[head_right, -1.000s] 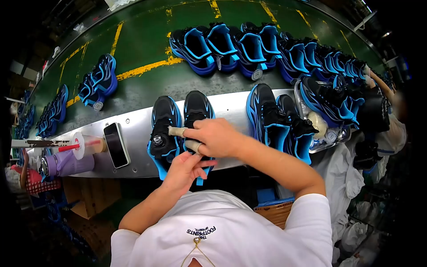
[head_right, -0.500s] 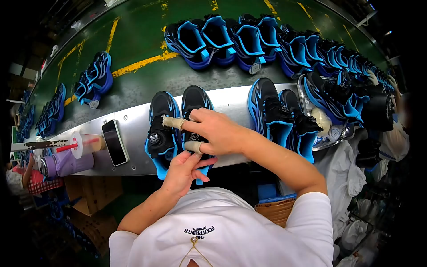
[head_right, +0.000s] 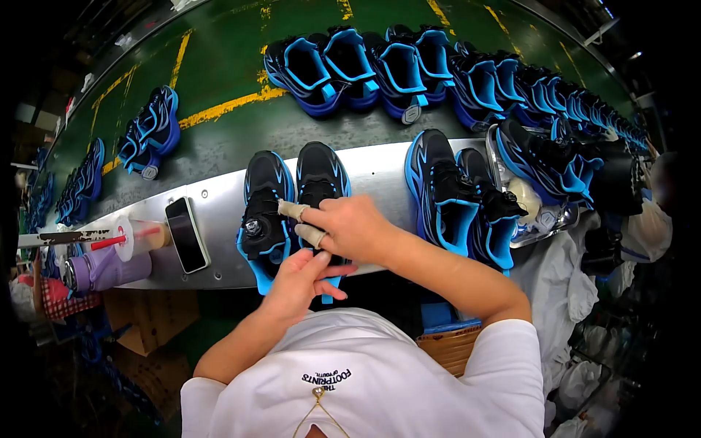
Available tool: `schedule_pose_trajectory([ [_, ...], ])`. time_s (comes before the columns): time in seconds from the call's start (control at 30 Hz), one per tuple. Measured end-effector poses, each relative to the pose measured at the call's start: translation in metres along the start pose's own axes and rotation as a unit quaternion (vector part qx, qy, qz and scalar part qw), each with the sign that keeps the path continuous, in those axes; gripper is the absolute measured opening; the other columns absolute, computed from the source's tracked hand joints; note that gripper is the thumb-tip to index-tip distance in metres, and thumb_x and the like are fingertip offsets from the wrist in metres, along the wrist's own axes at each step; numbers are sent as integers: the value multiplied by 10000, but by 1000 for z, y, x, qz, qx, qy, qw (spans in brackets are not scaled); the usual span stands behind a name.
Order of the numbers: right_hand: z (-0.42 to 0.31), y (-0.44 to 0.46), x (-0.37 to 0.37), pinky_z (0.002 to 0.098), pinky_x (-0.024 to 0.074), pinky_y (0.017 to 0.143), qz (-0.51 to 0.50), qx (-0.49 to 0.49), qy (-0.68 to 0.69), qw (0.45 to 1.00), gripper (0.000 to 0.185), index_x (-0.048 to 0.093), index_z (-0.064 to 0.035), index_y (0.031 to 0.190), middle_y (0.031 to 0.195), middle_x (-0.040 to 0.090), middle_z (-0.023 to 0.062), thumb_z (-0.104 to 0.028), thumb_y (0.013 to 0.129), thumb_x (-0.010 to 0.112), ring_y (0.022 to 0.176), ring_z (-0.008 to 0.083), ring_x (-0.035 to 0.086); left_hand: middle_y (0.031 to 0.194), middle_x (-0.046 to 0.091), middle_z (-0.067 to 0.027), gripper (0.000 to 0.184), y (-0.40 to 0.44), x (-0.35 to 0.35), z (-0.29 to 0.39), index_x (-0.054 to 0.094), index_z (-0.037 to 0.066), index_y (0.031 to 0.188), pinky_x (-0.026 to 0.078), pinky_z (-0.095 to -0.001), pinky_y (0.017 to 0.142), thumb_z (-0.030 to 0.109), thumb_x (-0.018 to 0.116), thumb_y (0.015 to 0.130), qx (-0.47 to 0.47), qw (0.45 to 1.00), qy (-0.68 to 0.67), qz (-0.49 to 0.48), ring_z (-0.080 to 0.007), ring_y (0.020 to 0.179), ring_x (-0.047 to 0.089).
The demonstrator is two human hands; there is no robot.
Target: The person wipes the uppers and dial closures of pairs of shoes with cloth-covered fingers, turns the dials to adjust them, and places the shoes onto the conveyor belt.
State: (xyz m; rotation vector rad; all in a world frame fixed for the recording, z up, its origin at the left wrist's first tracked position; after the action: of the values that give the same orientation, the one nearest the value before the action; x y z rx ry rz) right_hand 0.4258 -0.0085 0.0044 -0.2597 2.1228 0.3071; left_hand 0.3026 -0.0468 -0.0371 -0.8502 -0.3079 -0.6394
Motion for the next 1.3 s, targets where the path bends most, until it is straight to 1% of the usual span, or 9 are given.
schedule_pose_trajectory([
  [0.1, 20, 7, -13, 435, 512, 767, -7, 114, 132, 985, 467, 501, -240, 1409, 1006, 678, 181, -361, 960, 546, 925, 350, 650, 1083, 692, -117, 334, -39, -11, 46, 594, -27, 1272, 495, -215, 493, 158, 521, 1005, -4, 958, 277, -66, -151, 802, 706],
  [0.2, 44, 18, -26, 446, 478, 875, 29, 163, 160, 973, 520, 472, -96, 1403, 1065, 647, 251, -379, 970, 528, 992, 410, 620, 908, 643, -34, 166, -56, -48, 110, 710, 20, 1018, 479, -248, 668, 91, 684, 870, 298, 852, 365, 229, -115, 768, 597],
  [0.33, 40, 49, -9, 389, 449, 784, 42, 98, 113, 988, 525, 500, -89, 1395, 857, 554, 160, -273, 919, 626, 822, 312, 543, 964, 612, -48, 280, -8, -66, 91, 686, 52, 1077, 456, -291, 733, 54, 701, 798, 339, 787, 515, 35, -163, 855, 565],
  [0.47, 50, 94, 29, 451, 419, 943, 56, 88, 25, 994, 557, 493, -113, 1398, 1104, 537, 221, -359, 913, 615, 1063, 395, 497, 964, 594, -71, 341, -13, -54, 103, 658, 44, 1116, 465, -305, 709, 64, 724, 782, 397, 697, 597, -14, -196, 788, 543],
  [0.53, 47, 122, 61, 475, 400, 988, -6, 101, 37, 994, 582, 460, -142, 1425, 1178, 504, 247, -405, 920, 587, 1129, 432, 461, 956, 593, -77, 380, -19, -54, 102, 653, 50, 1145, 462, -304, 692, 52, 733, 773, 350, 755, 527, 175, -190, 767, 518],
  [0.93, 47, 130, 88, 523, 389, 993, -83, 107, 28, 990, 559, 452, -265, 1426, 1238, 457, 254, -414, 900, 568, 1112, 474, 457, 890, 575, -61, 277, -13, -69, 98, 670, 66, 1025, 454, -302, 725, 95, 748, 761, 345, 829, 441, -13, -197, 836, 539],
  [1.07, 43, 135, 86, 519, 385, 1003, -96, 116, 40, 988, 542, 437, -301, 1435, 1237, 453, 245, -412, 917, 552, 1125, 470, 456, 961, 609, -72, 315, -26, -65, 99, 682, 72, 1105, 462, -324, 798, 63, 708, 791, 393, 735, 523, 179, -223, 901, 546],
  [1.2, 47, 133, 88, 516, 393, 999, -103, 107, 38, 988, 554, 429, -303, 1442, 1235, 462, 245, -420, 916, 553, 1129, 465, 464, 1001, 614, -81, 461, -15, -79, 86, 606, 55, 1240, 459, -321, 845, 72, 714, 792, 279, 860, 426, 19, -230, 963, 556],
  [1.3, 48, 134, 88, 505, 406, 989, -103, 113, 29, 988, 553, 434, -298, 1439, 1216, 479, 245, -420, 914, 557, 1125, 459, 479, 1004, 622, -76, 498, -19, -76, 94, 587, 72, 1264, 464, -322, 843, 86, 726, 786, 379, 784, 490, 34, -226, 958, 566],
])
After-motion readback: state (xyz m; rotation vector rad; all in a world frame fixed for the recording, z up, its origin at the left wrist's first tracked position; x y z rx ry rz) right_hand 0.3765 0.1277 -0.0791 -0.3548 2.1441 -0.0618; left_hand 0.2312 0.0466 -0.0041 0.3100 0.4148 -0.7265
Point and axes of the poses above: each hand's wrist, its own y-axis towards the middle knuckle, its own x-axis out of the palm, z = x × y, the point moved 5 cm from there along y, towards the middle knuckle
